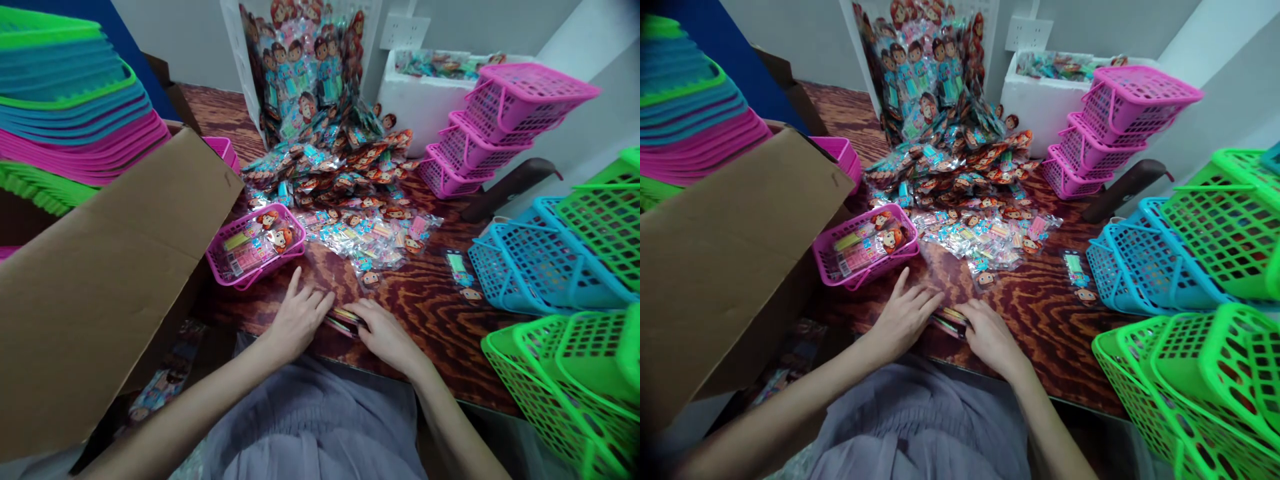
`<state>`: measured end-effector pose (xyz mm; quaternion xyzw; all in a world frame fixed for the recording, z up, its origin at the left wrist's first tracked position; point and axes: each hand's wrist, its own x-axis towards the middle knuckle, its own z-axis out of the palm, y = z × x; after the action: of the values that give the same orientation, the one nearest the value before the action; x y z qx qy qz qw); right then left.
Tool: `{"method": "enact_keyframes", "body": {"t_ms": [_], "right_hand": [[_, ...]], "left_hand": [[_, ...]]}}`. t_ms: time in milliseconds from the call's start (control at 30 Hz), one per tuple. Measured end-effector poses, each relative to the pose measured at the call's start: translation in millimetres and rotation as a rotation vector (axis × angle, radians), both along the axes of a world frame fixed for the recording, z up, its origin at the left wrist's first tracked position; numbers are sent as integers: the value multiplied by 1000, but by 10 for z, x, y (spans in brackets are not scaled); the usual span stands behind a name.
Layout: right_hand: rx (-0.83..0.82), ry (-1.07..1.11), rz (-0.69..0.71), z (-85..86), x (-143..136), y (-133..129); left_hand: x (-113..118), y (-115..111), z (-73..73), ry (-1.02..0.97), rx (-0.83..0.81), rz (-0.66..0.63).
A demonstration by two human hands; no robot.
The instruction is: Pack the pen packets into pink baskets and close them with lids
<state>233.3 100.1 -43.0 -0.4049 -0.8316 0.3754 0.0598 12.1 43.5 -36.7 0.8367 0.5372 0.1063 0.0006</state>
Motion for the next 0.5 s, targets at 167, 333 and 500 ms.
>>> {"method": "enact_keyframes", "body": {"t_ms": [167, 333, 500], "right_hand": [[-295, 475, -308, -127, 19, -93], [-219, 724, -805, -317, -419, -221], [-224, 703, -862, -313, -671, -135]], "left_hand": [[-27, 135, 26, 6, -194, -40], [45, 145, 58, 2, -290, -11], [10, 115, 33, 12, -220, -22]]}}
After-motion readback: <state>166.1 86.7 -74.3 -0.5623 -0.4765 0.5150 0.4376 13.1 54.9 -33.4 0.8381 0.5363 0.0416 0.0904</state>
